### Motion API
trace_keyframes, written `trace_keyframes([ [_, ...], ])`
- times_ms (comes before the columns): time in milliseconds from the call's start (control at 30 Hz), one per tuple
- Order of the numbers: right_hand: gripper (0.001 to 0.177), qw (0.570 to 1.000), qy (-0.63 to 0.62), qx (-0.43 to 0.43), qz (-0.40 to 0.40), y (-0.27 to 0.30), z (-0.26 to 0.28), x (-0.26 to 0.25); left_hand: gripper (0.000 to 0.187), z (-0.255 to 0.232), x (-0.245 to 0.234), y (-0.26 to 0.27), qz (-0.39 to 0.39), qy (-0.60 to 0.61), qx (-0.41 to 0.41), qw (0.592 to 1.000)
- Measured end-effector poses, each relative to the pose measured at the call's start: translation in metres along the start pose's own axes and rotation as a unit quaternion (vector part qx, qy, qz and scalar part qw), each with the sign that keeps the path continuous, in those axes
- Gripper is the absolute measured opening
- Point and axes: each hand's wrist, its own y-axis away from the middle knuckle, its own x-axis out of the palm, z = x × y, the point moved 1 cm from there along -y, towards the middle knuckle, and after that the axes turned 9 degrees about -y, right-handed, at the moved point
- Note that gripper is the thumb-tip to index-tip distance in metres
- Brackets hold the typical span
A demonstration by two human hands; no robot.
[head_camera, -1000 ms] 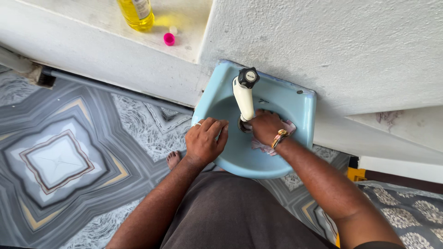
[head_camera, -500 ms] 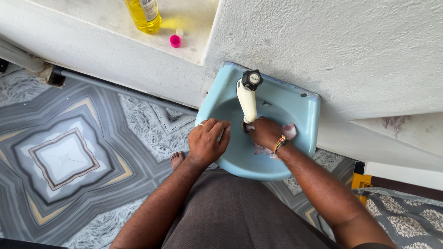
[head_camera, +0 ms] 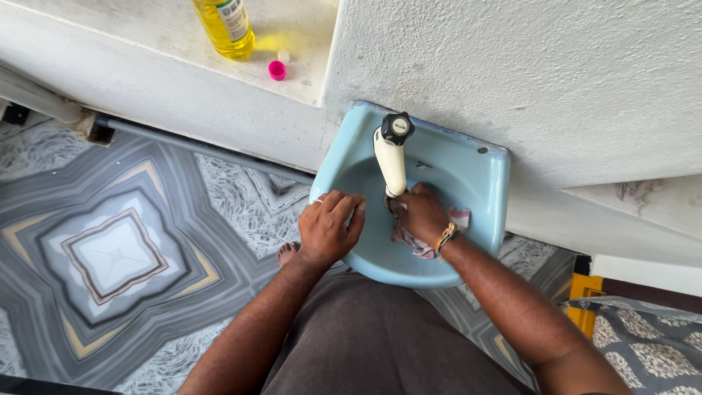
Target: The person washes a small piece of cloth in a light blue sink using a rag and liquid soap. They scrub the cloth under running water, rinse it, and wring it out repeatedly.
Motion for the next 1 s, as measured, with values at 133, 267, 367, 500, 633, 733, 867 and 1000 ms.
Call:
trace_keyframes([
  [133, 0.016, 0.993, 0.096, -0.072, -0.003, -0.004, -0.001, 0.014, 0.006, 0.000, 0.000, 0.000, 0.002, -0.001, 0.003, 1.000],
  [267, 0.029, 0.989, 0.128, -0.079, 0.003, -0.012, -0.003, 0.013, 0.006, -0.001, 0.000, -0.001, -0.003, 0.005, 0.008, 1.000],
  [367, 0.023, 0.994, 0.112, -0.017, -0.005, -0.009, 0.003, 0.014, 0.006, -0.002, -0.001, -0.003, -0.003, 0.004, 0.007, 1.000],
  [500, 0.022, 0.996, 0.089, -0.016, 0.011, -0.007, 0.001, 0.005, 0.007, -0.002, -0.002, -0.002, 0.005, 0.004, 0.005, 1.000],
  [633, 0.017, 0.996, 0.087, -0.010, 0.008, -0.016, 0.000, 0.006, 0.007, -0.002, -0.001, -0.003, -0.009, 0.009, 0.010, 1.000],
  [733, 0.018, 0.998, 0.068, 0.011, -0.012, -0.017, 0.002, 0.008, 0.007, -0.002, 0.000, 0.000, -0.011, 0.007, 0.014, 1.000],
  [867, 0.020, 0.997, 0.014, 0.071, 0.022, -0.025, -0.003, 0.009, 0.005, 0.000, 0.004, 0.000, 0.018, -0.016, 0.006, 1.000],
  [1000, 0.029, 0.998, -0.007, -0.046, 0.030, -0.021, -0.014, 0.005, 0.005, -0.001, 0.003, -0.001, -0.016, 0.004, 0.020, 1.000],
])
